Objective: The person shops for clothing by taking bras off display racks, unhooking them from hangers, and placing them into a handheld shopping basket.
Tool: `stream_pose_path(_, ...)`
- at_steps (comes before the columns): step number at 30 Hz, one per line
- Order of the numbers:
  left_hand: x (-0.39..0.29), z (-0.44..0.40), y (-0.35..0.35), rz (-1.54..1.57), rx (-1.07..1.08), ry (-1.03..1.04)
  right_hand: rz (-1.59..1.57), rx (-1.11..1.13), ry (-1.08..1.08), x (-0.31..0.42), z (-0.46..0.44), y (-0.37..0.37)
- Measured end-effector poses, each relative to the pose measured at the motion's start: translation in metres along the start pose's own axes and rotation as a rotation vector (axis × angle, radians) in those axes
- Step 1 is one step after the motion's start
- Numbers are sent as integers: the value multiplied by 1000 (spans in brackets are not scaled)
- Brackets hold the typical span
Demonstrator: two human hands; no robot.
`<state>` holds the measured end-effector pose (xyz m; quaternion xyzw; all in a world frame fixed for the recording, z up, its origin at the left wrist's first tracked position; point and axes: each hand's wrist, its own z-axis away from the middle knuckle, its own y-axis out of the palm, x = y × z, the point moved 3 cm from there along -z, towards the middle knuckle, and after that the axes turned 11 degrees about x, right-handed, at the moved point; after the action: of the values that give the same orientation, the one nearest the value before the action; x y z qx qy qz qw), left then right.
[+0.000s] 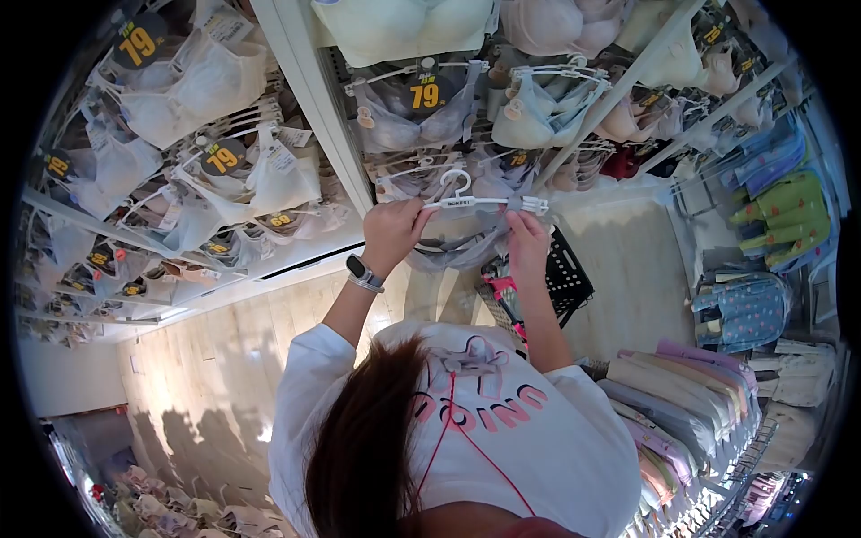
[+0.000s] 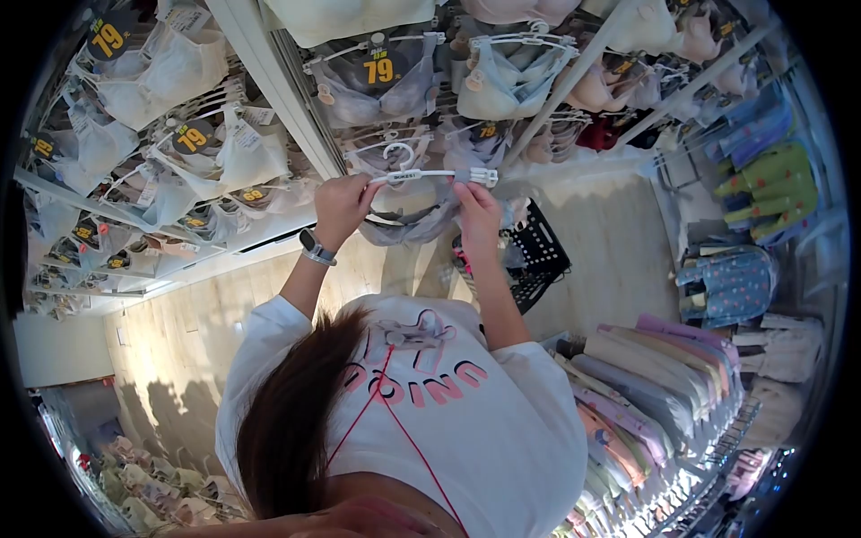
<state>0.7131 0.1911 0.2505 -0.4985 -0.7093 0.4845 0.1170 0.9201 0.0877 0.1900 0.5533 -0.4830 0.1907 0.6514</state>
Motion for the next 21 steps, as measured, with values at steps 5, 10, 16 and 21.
stream_pose_path(5, -4, 4, 21, -111, 24, 1, 58, -136, 15, -8, 1, 4)
stream_pose_path(10, 5, 20, 48, -179, 103, -50, 186, -306, -18, 0, 3, -20)
stream_pose_path(16, 8, 29, 64, -96, 102, -53, 173, -427, 53, -13, 3, -50)
stream_pose_path(21, 19, 20, 54, -131, 102, -37, 281, -351, 119, 5, -2, -37)
